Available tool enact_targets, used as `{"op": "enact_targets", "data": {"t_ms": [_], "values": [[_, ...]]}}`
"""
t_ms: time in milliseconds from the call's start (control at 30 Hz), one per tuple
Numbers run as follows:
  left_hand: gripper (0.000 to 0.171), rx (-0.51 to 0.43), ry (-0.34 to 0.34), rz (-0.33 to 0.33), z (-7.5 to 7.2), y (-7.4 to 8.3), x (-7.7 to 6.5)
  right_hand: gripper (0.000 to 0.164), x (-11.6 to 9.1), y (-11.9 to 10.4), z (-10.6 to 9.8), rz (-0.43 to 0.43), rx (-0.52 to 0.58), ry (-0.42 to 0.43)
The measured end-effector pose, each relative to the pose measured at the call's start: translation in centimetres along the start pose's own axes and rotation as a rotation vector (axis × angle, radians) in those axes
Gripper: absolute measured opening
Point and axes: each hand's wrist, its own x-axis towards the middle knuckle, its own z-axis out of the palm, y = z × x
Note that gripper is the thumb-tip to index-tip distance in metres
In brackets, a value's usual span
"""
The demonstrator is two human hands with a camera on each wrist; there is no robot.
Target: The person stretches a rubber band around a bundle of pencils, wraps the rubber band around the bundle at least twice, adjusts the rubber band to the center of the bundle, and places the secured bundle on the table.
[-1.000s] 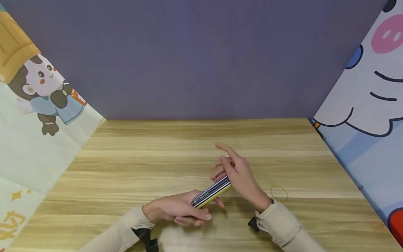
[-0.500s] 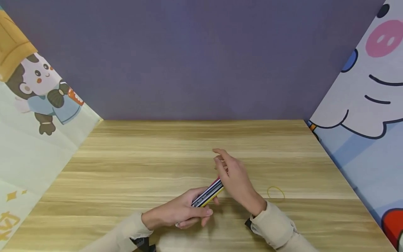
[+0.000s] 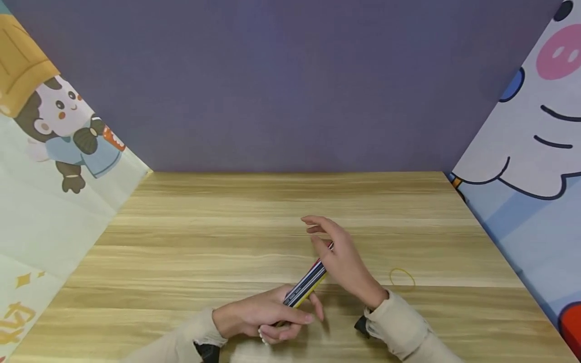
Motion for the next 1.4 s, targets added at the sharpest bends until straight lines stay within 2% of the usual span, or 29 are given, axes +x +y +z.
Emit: {"op": "enact_targets", "data": {"t_ms": [67,167,233,333,433,567,667,767,833,1000,1100,1200,1267,1333,1400], "values": [[0.025,0.009,0.006,0.004,-0.2,0.3,-0.2,0.031,0.1,-0.2,-0.3,0.089,0.074,-0.045],[0.024,0.034,0.034,0.001,-0.3,0.3,-0.2,0.032,0.4,-0.3,-0.3,0.195,0.33,-0.133],[0.018,0.043,0.048,-0.011,-0.1,0.0,0.1,0.033,0.5,-0.3,0.0,0.196,0.446,-0.156],[0.008,0.005,0.053,-0.036,0.4,-0.6,0.5,0.035,0.6,-0.1,0.5,0.113,0.466,-0.133],[0.01,-0.066,0.042,-0.03,0.6,-0.9,0.7,0.034,0.8,0.3,0.6,0.029,0.337,-0.089],[0.017,-0.091,0.037,0.03,0.0,-0.7,0.6,0.032,1.0,0.5,-0.5,0.007,0.017,-0.044],[0.019,-0.102,0.074,0.079,-1.0,-0.1,0.2,0.035,0.8,0.2,-2.3,0.021,-0.195,-0.015],[0.019,-0.131,0.126,0.116,-1.9,0.3,-0.4,0.038,-0.1,0.4,-4.5,0.056,-0.32,-0.011],[0.018,-0.148,0.152,0.111,-2.3,0.3,-0.9,0.041,-1.2,0.9,-6.0,0.122,-0.398,-0.037],[0.021,-0.155,0.206,0.071,-3.0,-0.2,-2.0,0.044,-4.5,3.3,-10.0,0.311,-0.58,-0.128],[0.023,-0.139,0.222,0.067,-3.5,-0.4,-2.1,0.043,-5.9,4.9,-12.1,0.356,-0.694,-0.143],[0.024,-0.122,0.225,0.057,-3.9,-0.5,-1.9,0.037,-6.7,6.2,-13.5,0.378,-0.754,-0.16],[0.024,-0.114,0.222,0.045,-4.1,-0.6,-1.8,0.023,-7.2,6.7,-13.9,0.384,-0.752,-0.187],[0.023,-0.113,0.223,0.038,-4.2,-0.7,-1.7,0.009,-7.5,7.1,-13.9,0.357,-0.757,-0.2],[0.023,-0.118,0.226,0.033,-4.2,-0.8,-1.8,0.01,-7.8,7.4,-13.8,0.33,-0.759,-0.199]]}}
